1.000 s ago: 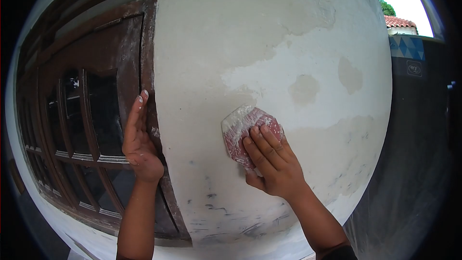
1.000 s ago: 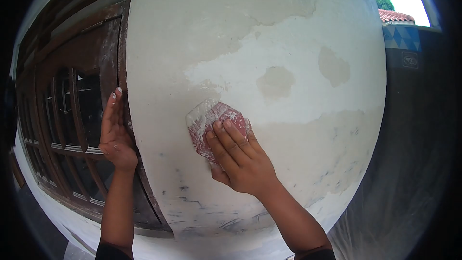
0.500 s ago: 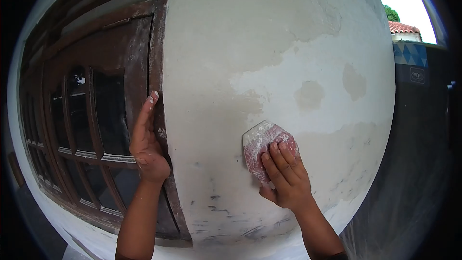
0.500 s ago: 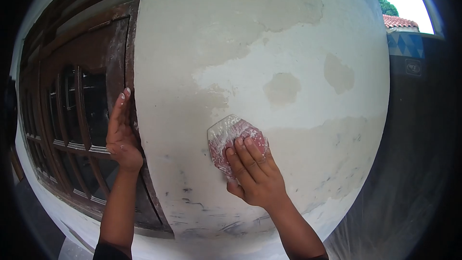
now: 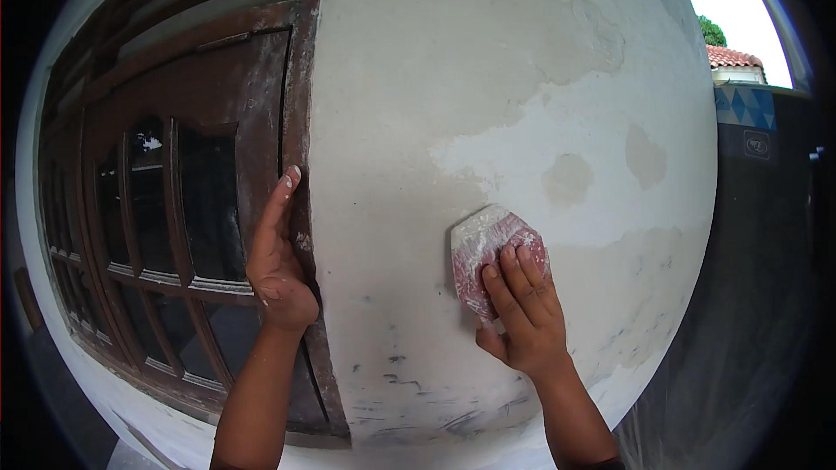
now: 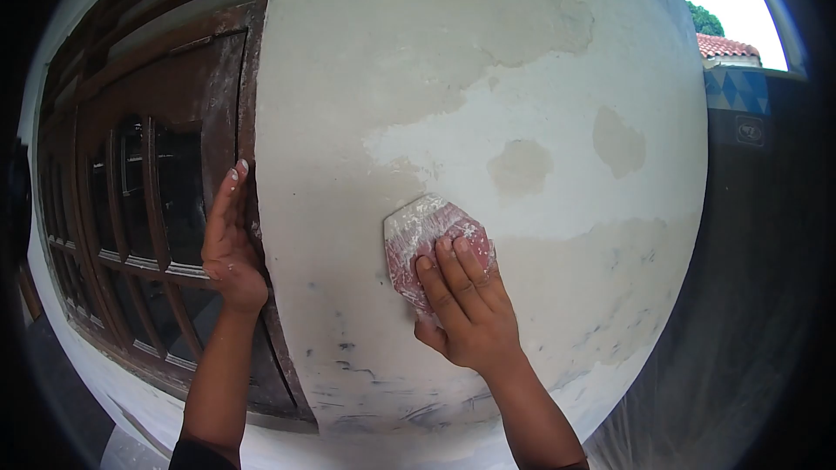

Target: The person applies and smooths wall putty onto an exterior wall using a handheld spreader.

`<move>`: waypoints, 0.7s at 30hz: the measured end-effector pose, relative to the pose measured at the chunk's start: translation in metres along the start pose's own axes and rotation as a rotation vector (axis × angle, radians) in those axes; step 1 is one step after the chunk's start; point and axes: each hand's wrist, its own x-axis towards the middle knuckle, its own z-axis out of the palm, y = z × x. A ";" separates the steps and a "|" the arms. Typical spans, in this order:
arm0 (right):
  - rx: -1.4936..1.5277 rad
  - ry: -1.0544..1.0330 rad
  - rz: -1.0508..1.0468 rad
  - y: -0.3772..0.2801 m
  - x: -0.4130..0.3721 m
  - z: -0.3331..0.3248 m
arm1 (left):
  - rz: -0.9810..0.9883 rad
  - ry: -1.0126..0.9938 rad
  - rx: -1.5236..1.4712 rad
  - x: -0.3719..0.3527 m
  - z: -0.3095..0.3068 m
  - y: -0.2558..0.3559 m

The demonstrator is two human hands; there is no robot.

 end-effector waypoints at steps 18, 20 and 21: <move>0.012 0.026 -0.068 0.000 0.023 0.004 | 0.016 -0.007 0.019 -0.001 0.000 0.000; -0.010 -0.012 -0.064 -0.001 0.030 0.008 | 0.017 -0.012 0.013 0.000 0.000 0.002; -0.026 -0.045 -0.065 -0.001 0.030 0.011 | 0.022 -0.014 0.016 0.000 0.000 0.002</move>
